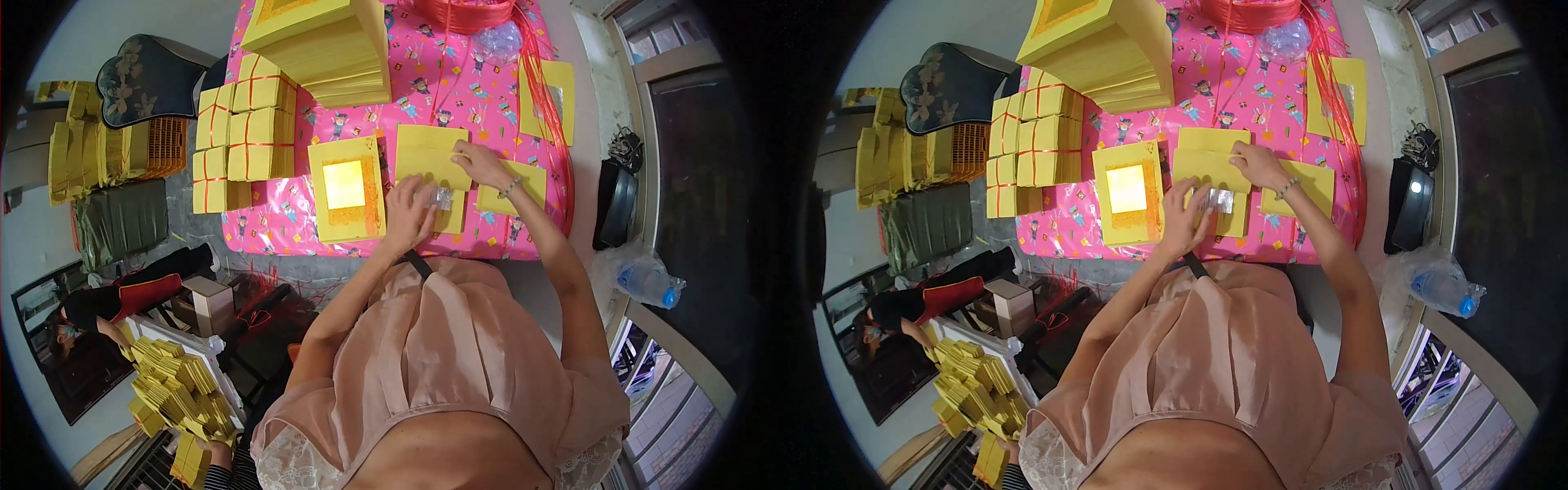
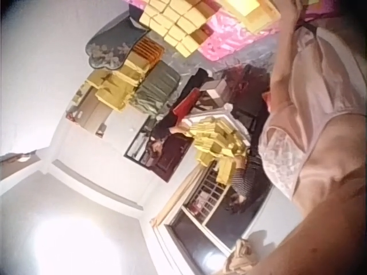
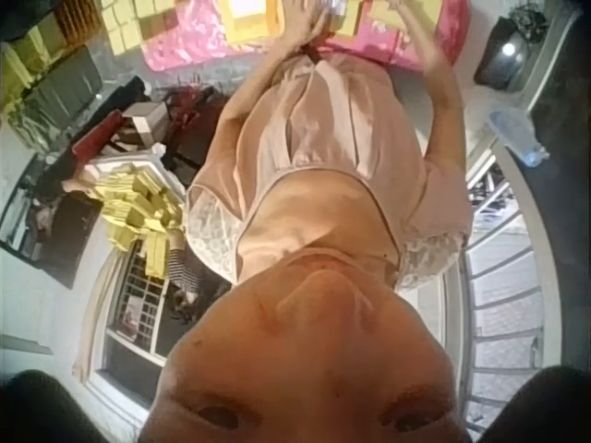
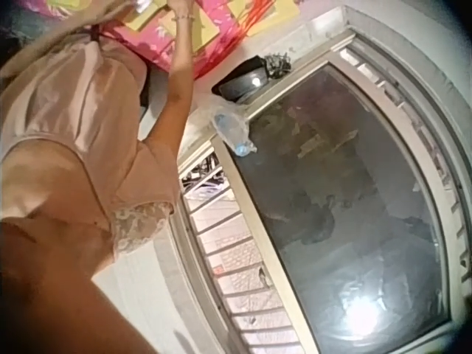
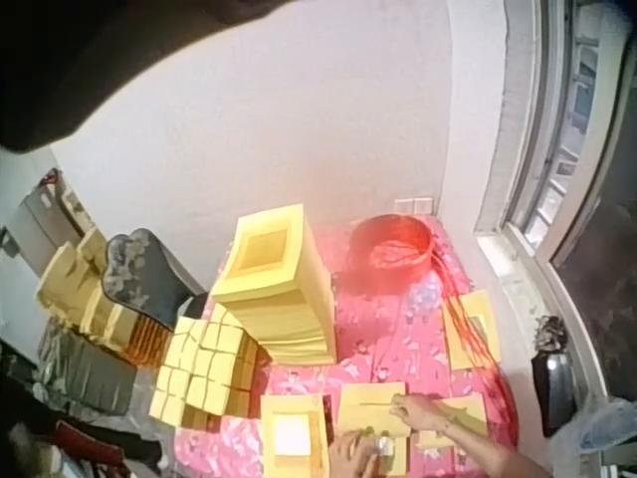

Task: Tying bundles of yellow paper with red string.

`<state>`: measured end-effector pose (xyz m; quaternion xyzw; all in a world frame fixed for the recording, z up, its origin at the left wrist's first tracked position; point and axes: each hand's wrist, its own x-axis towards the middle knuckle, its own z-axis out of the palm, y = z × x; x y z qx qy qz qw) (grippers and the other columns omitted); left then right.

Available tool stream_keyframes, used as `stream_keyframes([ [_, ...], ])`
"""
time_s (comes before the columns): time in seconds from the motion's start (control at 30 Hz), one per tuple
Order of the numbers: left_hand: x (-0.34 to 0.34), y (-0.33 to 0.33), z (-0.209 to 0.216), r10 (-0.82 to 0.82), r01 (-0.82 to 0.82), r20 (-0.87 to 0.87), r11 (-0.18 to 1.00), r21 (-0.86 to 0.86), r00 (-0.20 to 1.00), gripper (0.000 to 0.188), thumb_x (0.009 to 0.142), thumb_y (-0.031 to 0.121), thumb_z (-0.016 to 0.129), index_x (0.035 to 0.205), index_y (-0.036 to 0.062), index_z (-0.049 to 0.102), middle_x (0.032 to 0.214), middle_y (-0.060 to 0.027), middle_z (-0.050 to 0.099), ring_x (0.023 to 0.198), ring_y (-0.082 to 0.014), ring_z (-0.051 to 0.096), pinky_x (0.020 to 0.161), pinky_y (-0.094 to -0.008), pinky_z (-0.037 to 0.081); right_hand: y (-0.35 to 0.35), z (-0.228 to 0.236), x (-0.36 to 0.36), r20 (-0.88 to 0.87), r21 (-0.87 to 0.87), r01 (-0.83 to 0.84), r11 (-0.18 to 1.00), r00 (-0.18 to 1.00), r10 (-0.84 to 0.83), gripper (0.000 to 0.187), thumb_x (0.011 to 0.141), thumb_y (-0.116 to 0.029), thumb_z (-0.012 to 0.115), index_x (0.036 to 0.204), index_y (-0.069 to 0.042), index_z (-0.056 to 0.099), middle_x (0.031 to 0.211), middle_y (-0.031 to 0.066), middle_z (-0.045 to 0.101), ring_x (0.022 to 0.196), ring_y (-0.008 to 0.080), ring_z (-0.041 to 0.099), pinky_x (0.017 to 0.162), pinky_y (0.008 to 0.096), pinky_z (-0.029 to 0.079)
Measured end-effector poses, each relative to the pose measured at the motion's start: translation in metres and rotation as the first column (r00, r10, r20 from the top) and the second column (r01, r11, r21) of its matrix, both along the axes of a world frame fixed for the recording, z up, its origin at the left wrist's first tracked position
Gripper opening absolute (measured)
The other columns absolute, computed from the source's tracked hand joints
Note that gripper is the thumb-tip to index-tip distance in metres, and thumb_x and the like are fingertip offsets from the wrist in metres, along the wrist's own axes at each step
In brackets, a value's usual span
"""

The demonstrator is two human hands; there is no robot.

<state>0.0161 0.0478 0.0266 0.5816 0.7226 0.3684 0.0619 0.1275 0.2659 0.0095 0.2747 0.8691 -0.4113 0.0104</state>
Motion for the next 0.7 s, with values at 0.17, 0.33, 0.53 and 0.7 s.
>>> stream_keyframes([
  [0.17, 0.005, 0.024, -0.014, -0.094, 0.063, -0.114, 0.967, -0.248, 0.989, 0.067, 0.086, 0.028, 0.063, 0.145, 0.0139, 0.035, 0.144, -0.0229, 0.033, 0.132, -0.0412, 0.031, 0.105, -0.0535, 0.027, 0.028, -0.008, -0.028, 0.126, 0.050, 0.037, 0.998, 0.991, -0.043, 0.026, 0.091, -0.027, 0.057, 0.103, -0.003, 0.059, 0.096, 0.0195, 0.065, 0.092, 0.0378, 0.063, 0.078, 0.0486, 0.048],
  [0.33, -0.001, 0.036, -0.027, -0.109, 0.048, -0.168, 0.942, -0.334, 0.980, 0.070, 0.088, 0.035, 0.058, 0.149, 0.0176, 0.029, 0.148, -0.0245, 0.027, 0.136, -0.0426, 0.027, 0.108, -0.0550, 0.023, 0.024, -0.012, -0.043, 0.163, 0.289, 0.025, 0.957, 0.984, -0.075, 0.025, 0.088, -0.024, 0.060, 0.106, -0.007, 0.060, 0.109, 0.0150, 0.062, 0.103, 0.0324, 0.058, 0.086, 0.0490, 0.044],
  [0.53, 0.000, 0.042, -0.035, -0.120, 0.057, -0.154, 0.931, -0.361, 0.981, 0.070, 0.089, 0.038, 0.056, 0.149, 0.0168, 0.029, 0.149, -0.0252, 0.025, 0.138, -0.0425, 0.024, 0.110, -0.0552, 0.020, 0.011, -0.029, -0.059, 0.081, 0.398, 0.043, 0.916, 0.993, -0.082, 0.028, 0.087, -0.018, 0.060, 0.113, -0.009, 0.059, 0.111, 0.0120, 0.060, 0.108, 0.0291, 0.054, 0.093, 0.0463, 0.039],
  [0.7, -0.001, 0.042, -0.038, -0.133, 0.066, -0.146, 0.919, -0.389, 0.980, 0.069, 0.089, 0.039, 0.055, 0.149, 0.0157, 0.029, 0.150, -0.0251, 0.025, 0.138, -0.0422, 0.023, 0.110, -0.0555, 0.019, 0.004, -0.038, -0.067, 0.090, 0.322, 0.008, 0.947, 0.995, -0.039, 0.029, 0.088, -0.018, 0.059, 0.115, -0.009, 0.058, 0.111, 0.0116, 0.060, 0.110, 0.0296, 0.054, 0.093, 0.0460, 0.038],
])
